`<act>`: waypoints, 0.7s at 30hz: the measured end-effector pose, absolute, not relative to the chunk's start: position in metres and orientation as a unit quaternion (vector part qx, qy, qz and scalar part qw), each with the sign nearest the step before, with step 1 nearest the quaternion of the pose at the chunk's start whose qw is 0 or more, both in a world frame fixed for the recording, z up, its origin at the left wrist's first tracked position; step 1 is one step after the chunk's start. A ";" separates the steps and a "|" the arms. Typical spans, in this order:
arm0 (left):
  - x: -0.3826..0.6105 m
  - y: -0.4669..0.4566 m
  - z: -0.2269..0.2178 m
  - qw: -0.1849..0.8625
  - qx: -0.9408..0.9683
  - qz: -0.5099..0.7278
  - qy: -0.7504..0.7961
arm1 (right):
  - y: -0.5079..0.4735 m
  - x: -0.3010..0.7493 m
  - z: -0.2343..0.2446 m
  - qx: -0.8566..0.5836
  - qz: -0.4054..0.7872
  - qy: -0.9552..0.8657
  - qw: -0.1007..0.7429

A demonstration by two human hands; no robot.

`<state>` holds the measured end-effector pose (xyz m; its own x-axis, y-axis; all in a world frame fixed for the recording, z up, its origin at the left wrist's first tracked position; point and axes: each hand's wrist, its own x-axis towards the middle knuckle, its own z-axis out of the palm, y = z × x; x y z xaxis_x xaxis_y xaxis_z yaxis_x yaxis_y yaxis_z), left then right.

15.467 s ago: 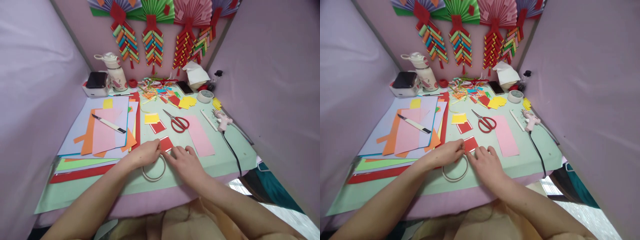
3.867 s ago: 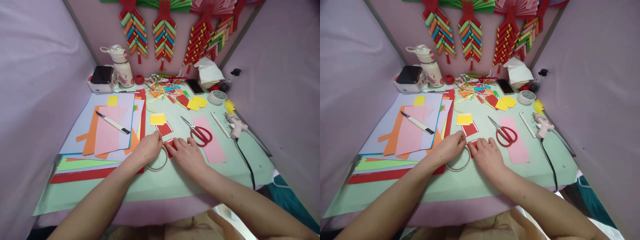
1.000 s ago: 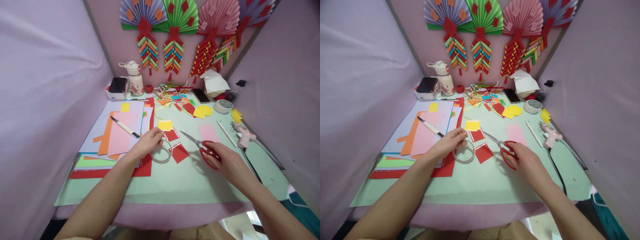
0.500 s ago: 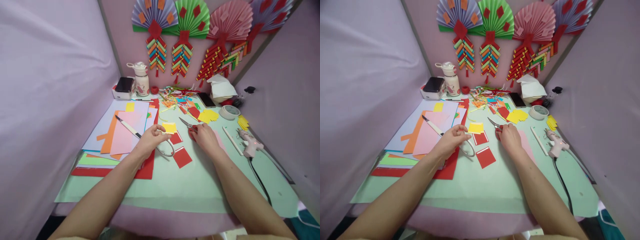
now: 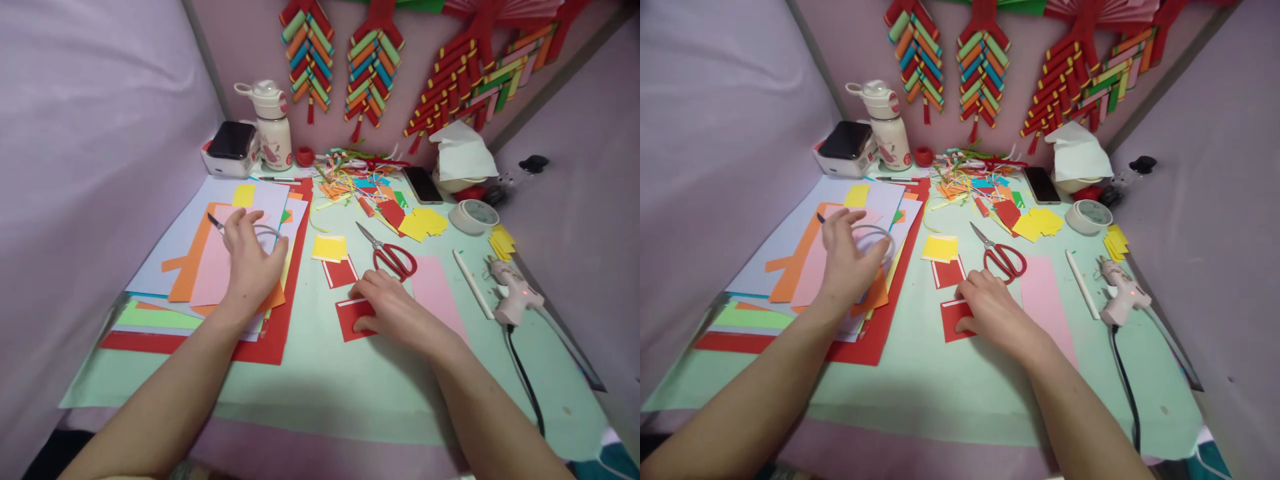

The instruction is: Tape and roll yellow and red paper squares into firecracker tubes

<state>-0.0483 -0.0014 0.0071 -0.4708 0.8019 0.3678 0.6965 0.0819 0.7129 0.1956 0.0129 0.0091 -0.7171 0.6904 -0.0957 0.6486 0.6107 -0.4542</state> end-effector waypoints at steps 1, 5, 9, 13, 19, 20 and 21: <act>-0.044 -0.004 0.008 0.012 0.540 0.430 0.723 | 0.013 0.195 0.008 -0.377 0.255 -0.889 0.059; -0.028 -0.011 0.005 -0.027 0.635 0.358 0.684 | 0.016 0.190 0.003 -0.409 0.390 -0.813 0.137; -0.033 -0.010 0.001 -0.042 0.613 0.328 0.717 | 0.019 0.187 0.000 -0.444 0.483 -0.735 0.172; -0.045 -0.006 0.006 -0.052 0.595 0.375 0.709 | 0.019 0.184 -0.001 -0.456 0.506 -0.701 0.211; -0.047 -0.003 0.011 -0.028 0.642 0.386 0.661 | 0.018 0.181 0.000 -0.457 0.521 -0.681 0.236; -0.049 -0.002 0.011 -0.020 0.647 0.389 0.656 | 0.017 0.181 0.000 -0.457 0.522 -0.680 0.239; -0.051 0.000 0.011 -0.015 0.646 0.397 0.651 | 0.017 0.181 0.000 -0.456 0.522 -0.679 0.240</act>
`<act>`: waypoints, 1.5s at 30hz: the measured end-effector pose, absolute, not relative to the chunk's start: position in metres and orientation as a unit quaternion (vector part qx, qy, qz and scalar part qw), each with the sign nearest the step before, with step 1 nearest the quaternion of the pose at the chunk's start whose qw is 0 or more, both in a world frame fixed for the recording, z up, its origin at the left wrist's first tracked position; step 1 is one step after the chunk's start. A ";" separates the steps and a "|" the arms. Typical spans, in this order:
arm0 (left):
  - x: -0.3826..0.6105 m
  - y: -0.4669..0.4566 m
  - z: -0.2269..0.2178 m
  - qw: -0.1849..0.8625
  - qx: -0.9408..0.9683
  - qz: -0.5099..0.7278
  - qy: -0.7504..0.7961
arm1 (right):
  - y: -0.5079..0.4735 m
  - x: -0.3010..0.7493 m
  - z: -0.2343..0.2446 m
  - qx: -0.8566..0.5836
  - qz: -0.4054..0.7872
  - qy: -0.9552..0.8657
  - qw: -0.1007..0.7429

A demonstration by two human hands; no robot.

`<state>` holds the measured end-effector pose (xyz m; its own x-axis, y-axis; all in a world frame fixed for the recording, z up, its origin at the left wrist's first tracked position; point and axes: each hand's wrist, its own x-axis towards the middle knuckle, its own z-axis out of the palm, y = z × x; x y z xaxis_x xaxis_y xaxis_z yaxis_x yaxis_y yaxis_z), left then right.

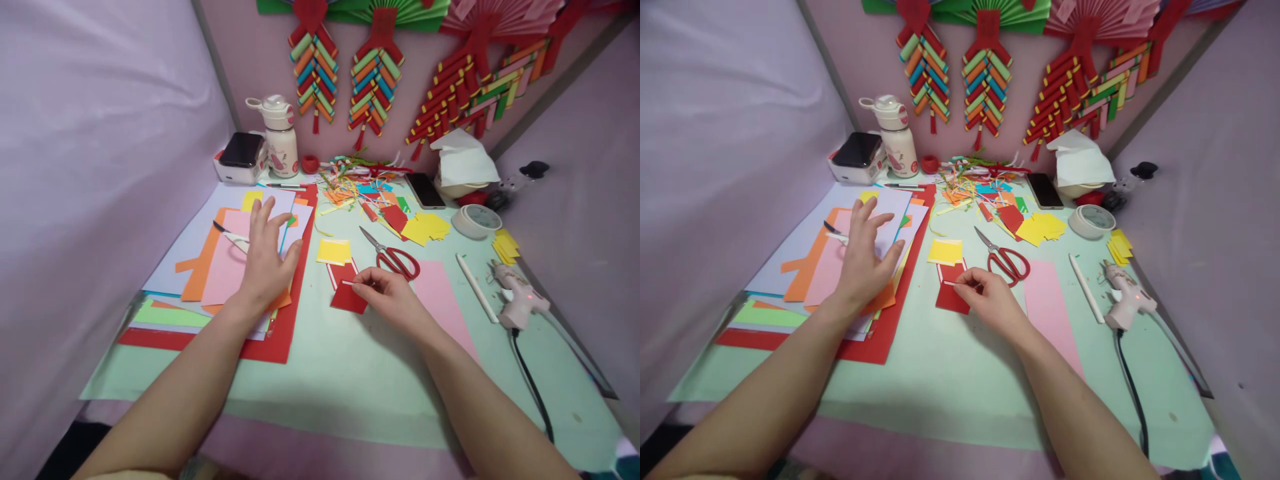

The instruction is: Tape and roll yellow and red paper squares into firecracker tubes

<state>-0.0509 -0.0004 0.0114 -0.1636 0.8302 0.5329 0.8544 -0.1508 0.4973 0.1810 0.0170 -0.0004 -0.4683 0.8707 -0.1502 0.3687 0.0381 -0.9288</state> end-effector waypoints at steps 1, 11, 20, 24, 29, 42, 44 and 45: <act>-0.054 0.001 0.012 0.016 -0.640 -0.408 -0.651 | 0.017 0.181 0.000 -0.456 0.522 -0.680 0.241; -0.071 0.003 0.010 0.013 -0.599 -0.403 -0.692 | 0.018 0.181 -0.001 -0.446 0.523 -0.675 0.267; -0.071 -0.006 0.015 0.100 -0.586 -0.331 -0.733 | 0.017 0.181 0.001 -0.445 0.524 -0.676 0.266; -0.045 -0.012 0.017 -0.019 -0.653 -0.369 -0.662 | 0.015 0.180 0.000 -0.429 0.529 -0.681 0.269; -0.003 -0.024 0.008 -0.263 -0.689 -0.331 -0.589 | 0.011 0.177 0.001 -0.408 0.509 -0.705 0.278; 0.000 -0.027 0.005 -0.280 -0.663 -0.339 -0.606 | 0.011 0.177 -0.003 -0.467 0.439 -0.708 0.298; 0.000 -0.027 0.005 -0.270 -0.663 -0.333 -0.613 | 0.013 0.178 -0.004 -0.471 0.439 -0.706 0.295; 0.000 -0.026 0.005 -0.264 -0.664 -0.332 -0.616 | 0.013 0.179 -0.004 -0.473 0.440 -0.706 0.292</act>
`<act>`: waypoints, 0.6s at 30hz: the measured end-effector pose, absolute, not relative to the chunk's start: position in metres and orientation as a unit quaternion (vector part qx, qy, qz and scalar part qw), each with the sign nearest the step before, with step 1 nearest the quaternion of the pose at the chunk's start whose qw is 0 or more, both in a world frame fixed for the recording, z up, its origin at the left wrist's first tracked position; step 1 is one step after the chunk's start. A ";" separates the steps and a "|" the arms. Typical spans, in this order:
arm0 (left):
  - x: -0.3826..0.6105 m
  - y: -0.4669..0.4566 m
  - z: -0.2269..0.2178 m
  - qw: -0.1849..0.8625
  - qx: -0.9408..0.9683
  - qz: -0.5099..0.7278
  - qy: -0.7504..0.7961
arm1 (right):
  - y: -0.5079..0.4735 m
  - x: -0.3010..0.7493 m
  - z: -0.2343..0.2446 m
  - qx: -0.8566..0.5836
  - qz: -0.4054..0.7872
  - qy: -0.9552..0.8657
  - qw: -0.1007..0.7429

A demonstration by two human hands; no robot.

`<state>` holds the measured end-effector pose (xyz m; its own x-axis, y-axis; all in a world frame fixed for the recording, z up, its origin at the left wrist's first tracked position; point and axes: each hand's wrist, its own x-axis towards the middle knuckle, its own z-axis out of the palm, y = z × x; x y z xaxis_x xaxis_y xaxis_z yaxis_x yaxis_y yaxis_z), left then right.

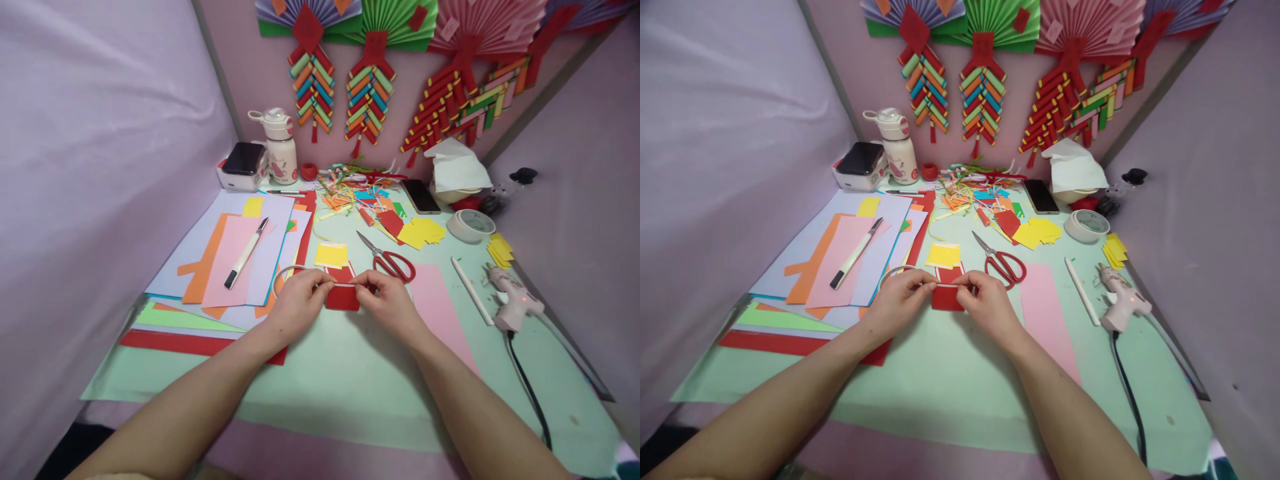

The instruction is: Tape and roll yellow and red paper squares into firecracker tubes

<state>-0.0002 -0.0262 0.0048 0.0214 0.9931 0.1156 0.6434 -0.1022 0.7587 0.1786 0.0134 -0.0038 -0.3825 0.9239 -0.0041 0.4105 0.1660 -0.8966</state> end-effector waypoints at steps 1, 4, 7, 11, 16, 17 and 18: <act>-0.001 -0.026 0.004 0.257 0.665 0.331 0.618 | 0.014 0.179 -0.004 -0.475 0.441 -0.705 0.289; -0.002 -0.025 0.003 0.241 0.665 0.336 0.621 | 0.017 0.180 -0.005 -0.477 0.451 -0.700 0.281; -0.003 -0.025 0.001 0.246 0.649 0.354 0.627 | 0.020 0.181 -0.006 -0.476 0.465 -0.687 0.293; -0.002 -0.026 0.002 0.244 0.630 0.371 0.637 | 0.020 0.181 -0.003 -0.459 0.478 -0.672 0.330; 0.004 -0.030 0.005 0.263 0.649 0.400 0.592 | 0.012 0.178 0.002 -0.460 0.444 -0.697 0.325; 0.005 -0.031 0.005 0.277 0.646 0.405 0.584 | 0.011 0.177 0.002 -0.453 0.444 -0.702 0.325; 0.005 -0.031 0.005 0.289 0.643 0.408 0.580 | 0.010 0.177 0.003 -0.443 0.444 -0.708 0.325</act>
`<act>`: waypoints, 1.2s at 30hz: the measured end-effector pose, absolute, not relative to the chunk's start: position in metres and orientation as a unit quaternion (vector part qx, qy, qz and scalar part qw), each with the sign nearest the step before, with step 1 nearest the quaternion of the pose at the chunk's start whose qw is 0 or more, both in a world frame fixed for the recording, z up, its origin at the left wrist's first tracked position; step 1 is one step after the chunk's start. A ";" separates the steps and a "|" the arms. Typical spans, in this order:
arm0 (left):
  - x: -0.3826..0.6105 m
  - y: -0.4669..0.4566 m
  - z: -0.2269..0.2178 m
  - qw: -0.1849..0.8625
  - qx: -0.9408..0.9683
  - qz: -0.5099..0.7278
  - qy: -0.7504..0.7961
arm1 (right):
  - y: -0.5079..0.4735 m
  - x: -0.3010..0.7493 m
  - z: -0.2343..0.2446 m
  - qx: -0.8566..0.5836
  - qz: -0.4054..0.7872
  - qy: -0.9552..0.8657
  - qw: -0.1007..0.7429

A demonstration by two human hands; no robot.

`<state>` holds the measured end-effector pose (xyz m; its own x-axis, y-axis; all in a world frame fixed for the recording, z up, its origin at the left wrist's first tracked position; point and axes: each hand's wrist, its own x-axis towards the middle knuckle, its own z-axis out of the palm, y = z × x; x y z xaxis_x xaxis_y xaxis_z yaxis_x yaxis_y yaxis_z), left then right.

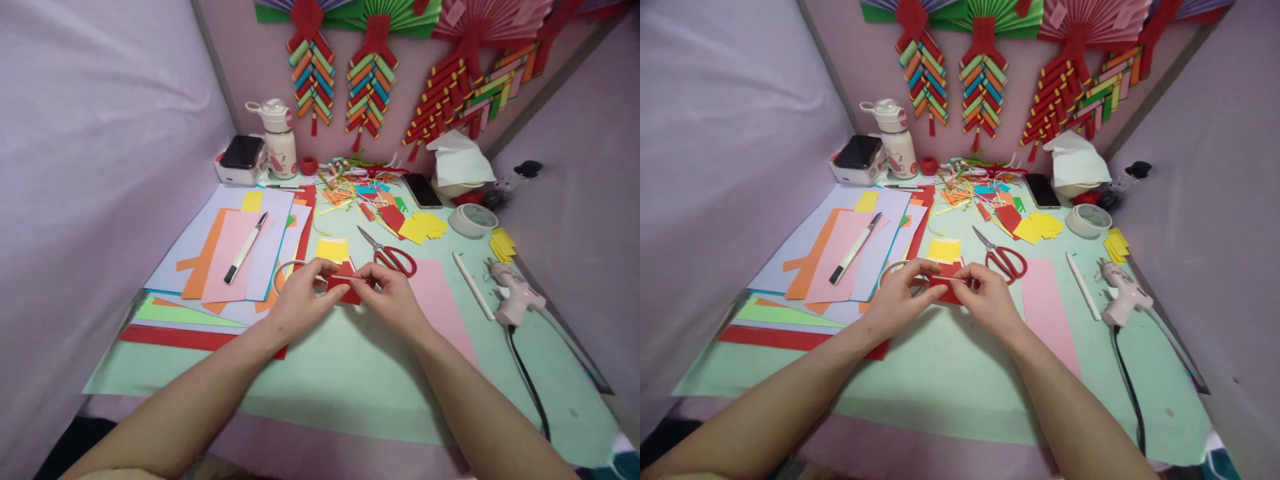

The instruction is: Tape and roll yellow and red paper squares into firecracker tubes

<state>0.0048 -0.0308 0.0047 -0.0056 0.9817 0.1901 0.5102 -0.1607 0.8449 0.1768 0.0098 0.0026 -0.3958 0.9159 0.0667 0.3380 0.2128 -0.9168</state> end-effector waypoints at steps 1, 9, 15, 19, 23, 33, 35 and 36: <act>0.004 -0.031 0.004 0.296 0.642 0.408 0.578 | 0.009 0.177 0.003 -0.433 0.444 -0.714 0.325; -0.007 -0.025 0.000 0.260 0.638 0.380 0.617 | 0.016 0.181 0.001 -0.388 0.417 -0.754 0.327; -0.010 -0.022 0.002 0.383 0.507 0.449 0.628 | 0.018 0.187 -0.005 -0.388 0.196 -0.765 0.475; -0.006 -0.022 0.004 0.651 0.376 0.432 0.497 | 0.009 0.183 -0.004 -0.297 0.090 -0.842 0.442; -0.006 -0.021 0.008 0.671 0.301 0.495 0.463 | 0.000 0.178 0.000 -0.250 0.115 -0.876 0.396; 0.001 -0.032 0.003 0.543 0.544 0.333 0.547 | 0.006 0.176 0.003 -0.410 0.490 -0.687 0.346; 0.001 -0.032 0.004 0.496 0.564 0.348 0.562 | 0.005 0.175 0.003 -0.424 0.523 -0.657 0.340; 0.001 -0.031 0.006 0.478 0.567 0.356 0.568 | 0.005 0.175 0.003 -0.430 0.535 -0.642 0.341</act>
<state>0.0006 -0.0315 0.0056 0.1007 0.9851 -0.1391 0.3033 0.1027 0.9473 0.1753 0.0052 0.0030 -0.3968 0.9176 -0.0222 0.1865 0.0569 -0.9808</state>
